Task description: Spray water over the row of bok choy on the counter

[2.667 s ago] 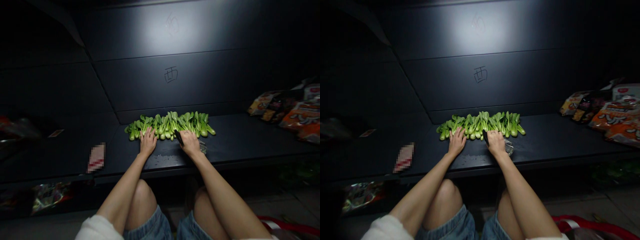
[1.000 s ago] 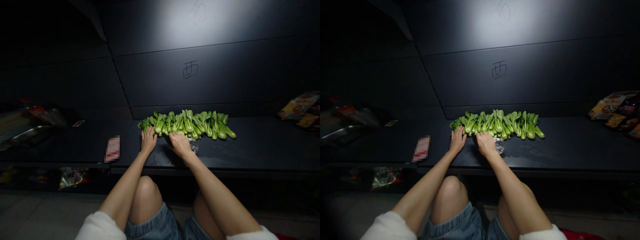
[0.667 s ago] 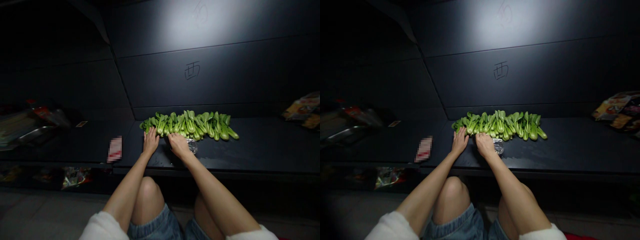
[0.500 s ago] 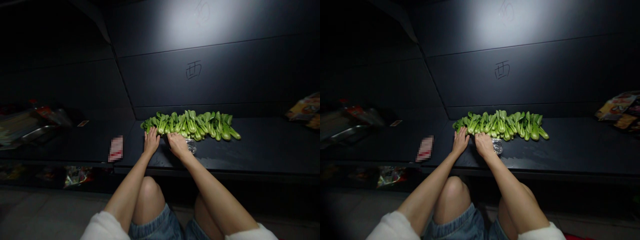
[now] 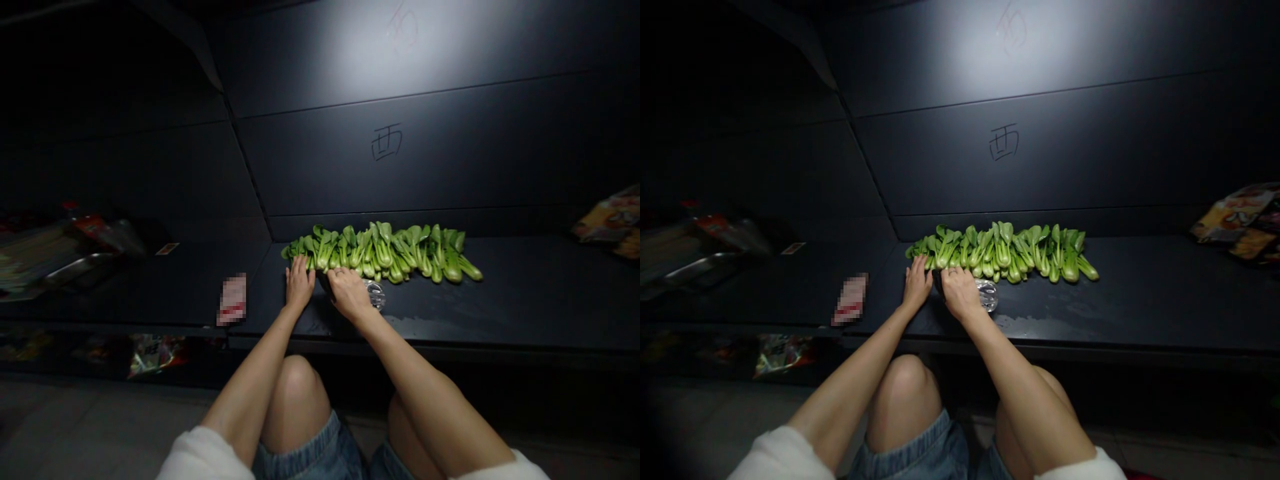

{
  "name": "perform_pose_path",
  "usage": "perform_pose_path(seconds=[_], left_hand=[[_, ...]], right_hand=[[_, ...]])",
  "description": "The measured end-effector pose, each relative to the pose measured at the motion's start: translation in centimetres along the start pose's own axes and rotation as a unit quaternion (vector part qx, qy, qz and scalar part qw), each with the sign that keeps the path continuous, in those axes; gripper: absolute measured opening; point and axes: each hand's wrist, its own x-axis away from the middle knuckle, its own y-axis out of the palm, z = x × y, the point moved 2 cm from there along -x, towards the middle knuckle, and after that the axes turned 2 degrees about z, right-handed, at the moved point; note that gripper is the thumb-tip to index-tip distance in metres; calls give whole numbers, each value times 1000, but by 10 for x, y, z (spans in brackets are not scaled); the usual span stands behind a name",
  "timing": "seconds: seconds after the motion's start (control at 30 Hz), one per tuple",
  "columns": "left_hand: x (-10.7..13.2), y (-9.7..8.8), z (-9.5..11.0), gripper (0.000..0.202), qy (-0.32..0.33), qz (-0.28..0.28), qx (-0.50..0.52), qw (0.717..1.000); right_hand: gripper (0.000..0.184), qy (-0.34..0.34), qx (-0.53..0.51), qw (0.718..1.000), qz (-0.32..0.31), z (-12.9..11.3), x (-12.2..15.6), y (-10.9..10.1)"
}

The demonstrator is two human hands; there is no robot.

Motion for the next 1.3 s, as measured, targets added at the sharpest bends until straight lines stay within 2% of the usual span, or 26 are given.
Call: perform_pose_path(seconds=[0.2,0.33,0.47,0.67,0.83,1.03,1.3], left_hand=[[0,-5,-16,49,-18,6,-5,1000],[1,-5,-25,50,-76,11,-17,997],[0,-2,-28,46,-96,4,8,995],[-2,0,-35,47,-130,23,51,990],[-2,2,-43,47,-143,52,109,982],[-3,1,-47,46,-158,62,168,971],[-4,3,-48,44,-151,67,151,975]], right_hand=[[26,-17,8,1000,-8,-10,-4,2],[24,-38,8,999,-7,-12,-6,4],[21,-44,1,999,-2,-14,-9,8],[19,-44,4,999,2,-19,-12,9],[21,-51,7,999,-10,-20,-14,9],[21,-50,-4,999,8,-22,-17,10],[21,-42,4,999,0,-26,-16,9]])
